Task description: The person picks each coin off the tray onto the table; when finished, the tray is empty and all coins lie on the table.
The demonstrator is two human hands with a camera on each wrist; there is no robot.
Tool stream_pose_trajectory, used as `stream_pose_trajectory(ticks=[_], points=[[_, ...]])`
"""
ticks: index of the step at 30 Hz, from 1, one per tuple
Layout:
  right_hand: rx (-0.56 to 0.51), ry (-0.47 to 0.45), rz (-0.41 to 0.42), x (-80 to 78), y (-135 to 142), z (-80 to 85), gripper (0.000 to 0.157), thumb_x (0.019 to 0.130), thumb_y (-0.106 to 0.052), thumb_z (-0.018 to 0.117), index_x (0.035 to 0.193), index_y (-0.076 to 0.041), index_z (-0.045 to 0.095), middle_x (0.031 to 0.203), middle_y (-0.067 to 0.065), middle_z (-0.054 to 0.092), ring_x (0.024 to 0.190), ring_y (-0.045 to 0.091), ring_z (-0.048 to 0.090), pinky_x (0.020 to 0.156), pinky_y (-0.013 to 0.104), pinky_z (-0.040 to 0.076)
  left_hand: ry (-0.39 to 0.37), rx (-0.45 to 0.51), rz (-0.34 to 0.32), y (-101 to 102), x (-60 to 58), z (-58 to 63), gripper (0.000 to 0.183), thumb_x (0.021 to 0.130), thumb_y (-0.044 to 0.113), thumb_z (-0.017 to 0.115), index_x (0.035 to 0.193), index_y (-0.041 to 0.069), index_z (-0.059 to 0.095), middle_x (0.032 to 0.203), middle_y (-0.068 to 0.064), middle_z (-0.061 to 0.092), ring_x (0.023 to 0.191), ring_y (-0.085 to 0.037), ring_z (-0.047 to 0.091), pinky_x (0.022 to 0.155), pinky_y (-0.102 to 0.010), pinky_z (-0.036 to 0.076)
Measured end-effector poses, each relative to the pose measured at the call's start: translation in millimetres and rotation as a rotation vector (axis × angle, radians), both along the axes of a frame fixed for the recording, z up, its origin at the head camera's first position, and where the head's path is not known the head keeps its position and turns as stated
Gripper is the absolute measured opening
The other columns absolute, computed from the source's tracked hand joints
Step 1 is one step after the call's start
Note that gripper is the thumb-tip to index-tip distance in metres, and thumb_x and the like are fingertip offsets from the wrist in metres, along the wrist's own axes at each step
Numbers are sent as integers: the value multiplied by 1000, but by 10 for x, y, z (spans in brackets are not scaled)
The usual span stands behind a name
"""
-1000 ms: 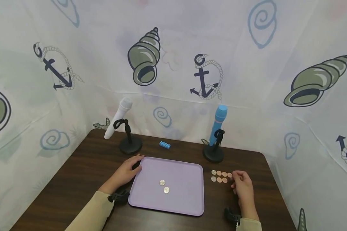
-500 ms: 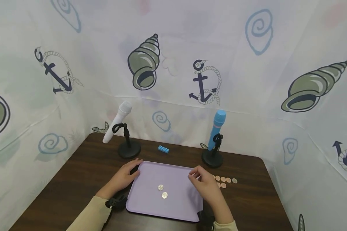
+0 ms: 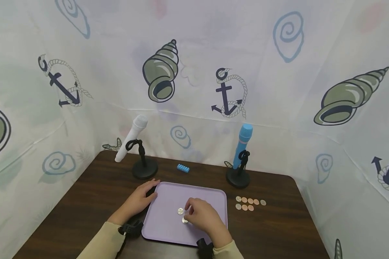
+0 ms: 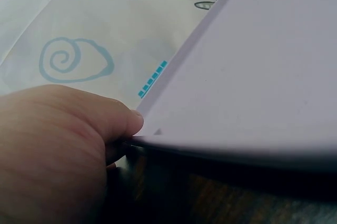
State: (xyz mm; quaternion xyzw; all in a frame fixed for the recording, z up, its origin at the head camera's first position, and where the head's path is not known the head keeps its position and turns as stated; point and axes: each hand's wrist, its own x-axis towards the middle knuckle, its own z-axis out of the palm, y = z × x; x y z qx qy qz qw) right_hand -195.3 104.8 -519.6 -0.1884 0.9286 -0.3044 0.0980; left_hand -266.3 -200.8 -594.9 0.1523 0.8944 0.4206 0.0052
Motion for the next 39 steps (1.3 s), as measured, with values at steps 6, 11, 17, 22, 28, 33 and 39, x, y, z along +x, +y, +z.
stream_pose_trajectory(ticks=[6,11,17,22,28,33,39], points=[[72,36,31,11,-60,-76,33,84,-16,91,111,-13,71,97,0,65,82,10,56,76,33,52,-9,0,-7,1,0,-21,54,109,24,66,161,13,54,172,-15,47,164,-46,34,131,-72,24],[68,51,35,11,-142,-115,35,82,-16,93,106,-10,68,92,-2,58,77,8,50,72,29,47,-4,-11,-9,-24,-2,-22,54,109,22,66,161,11,55,171,-16,48,163,-46,35,131,-72,24],[123,74,3,23,-227,-166,32,81,-14,92,99,-12,65,89,-5,54,75,7,48,71,28,47,5,-17,-10,-53,5,-60,54,109,24,65,161,13,55,171,-14,49,163,-46,35,131,-72,24],[149,112,-18,3,-183,-190,29,82,-15,92,95,-13,66,87,-6,52,73,7,48,69,29,47,7,-9,-11,-32,-6,-49,54,109,23,66,161,12,55,171,-15,48,163,-46,35,131,-72,24],[172,73,-51,-24,-148,-196,25,84,-18,92,91,-15,68,83,-6,53,71,9,48,67,29,44,13,-16,-23,-26,-42,-44,55,109,24,65,161,12,54,171,-15,48,163,-45,35,131,-73,25],[137,45,-33,-51,-135,-173,26,85,-15,92,89,-14,66,79,-6,54,70,9,48,65,28,42,8,-18,-9,-37,-46,-41,55,109,24,66,162,13,54,171,-15,48,164,-45,35,131,-73,25],[119,38,-29,-36,-97,-175,27,86,-13,90,89,-17,64,73,-11,56,66,6,49,63,26,41,11,-16,-16,-19,-45,-28,55,109,23,66,161,11,54,171,-15,48,163,-47,35,131,-73,25]])
